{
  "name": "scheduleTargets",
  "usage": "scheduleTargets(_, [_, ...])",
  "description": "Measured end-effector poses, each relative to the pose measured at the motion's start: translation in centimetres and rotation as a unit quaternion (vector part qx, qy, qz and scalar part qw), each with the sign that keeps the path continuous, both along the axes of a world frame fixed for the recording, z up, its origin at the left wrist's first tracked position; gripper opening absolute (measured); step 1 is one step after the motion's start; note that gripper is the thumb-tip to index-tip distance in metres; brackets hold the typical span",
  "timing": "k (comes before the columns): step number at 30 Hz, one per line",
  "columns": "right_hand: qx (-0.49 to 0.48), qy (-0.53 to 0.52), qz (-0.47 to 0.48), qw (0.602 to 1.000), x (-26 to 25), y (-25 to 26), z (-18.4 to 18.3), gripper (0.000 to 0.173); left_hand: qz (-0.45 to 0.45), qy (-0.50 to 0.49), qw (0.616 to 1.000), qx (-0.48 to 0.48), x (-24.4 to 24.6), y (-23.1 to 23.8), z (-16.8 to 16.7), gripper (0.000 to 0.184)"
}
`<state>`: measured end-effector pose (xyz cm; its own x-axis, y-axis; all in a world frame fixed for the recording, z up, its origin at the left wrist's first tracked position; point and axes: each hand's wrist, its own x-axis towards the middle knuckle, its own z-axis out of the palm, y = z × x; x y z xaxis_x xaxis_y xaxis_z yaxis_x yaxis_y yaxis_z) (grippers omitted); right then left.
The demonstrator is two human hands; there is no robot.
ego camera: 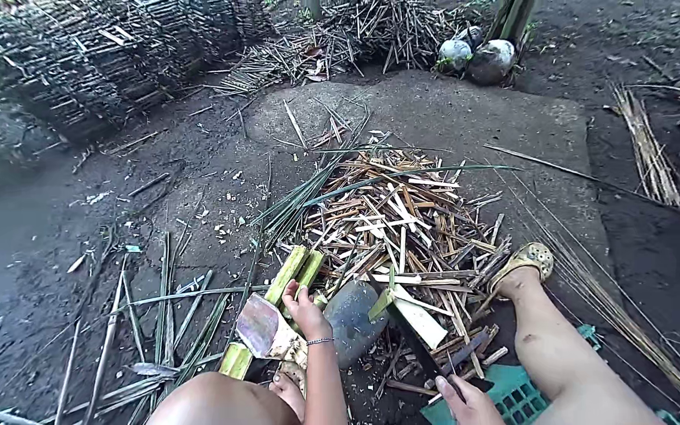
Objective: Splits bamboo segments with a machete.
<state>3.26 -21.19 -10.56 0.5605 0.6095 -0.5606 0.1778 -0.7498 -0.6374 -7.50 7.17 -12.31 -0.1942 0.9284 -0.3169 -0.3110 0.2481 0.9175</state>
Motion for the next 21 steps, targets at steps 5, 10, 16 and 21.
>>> scheduleTargets(5, [0.354, -0.047, -0.091, 0.93, -1.8, 1.2, 2.4, 0.047, 0.002, -0.008, 1.0, -0.013, 0.1, -0.2, 0.0, 0.04])
scheduleTargets(10, [0.487, -0.118, -0.074, 0.862, -1.5, 3.6, 3.2, 0.043, 0.004, -0.016, 1.0, -0.006, -0.1, 0.3, 0.7, 0.041])
scheduleTargets(16, [-0.029, -0.036, -0.019, 0.999, 0.2, 2.7, -2.7, 0.052, 0.019, -0.015, 1.0, -0.007, -0.3, 0.3, 0.5, 0.037])
scheduleTargets(21, [0.324, -0.105, -0.121, 0.933, -0.6, 1.7, 0.7, 0.043, 0.009, -0.017, 1.0, -0.022, -0.1, -0.1, 0.2, 0.037])
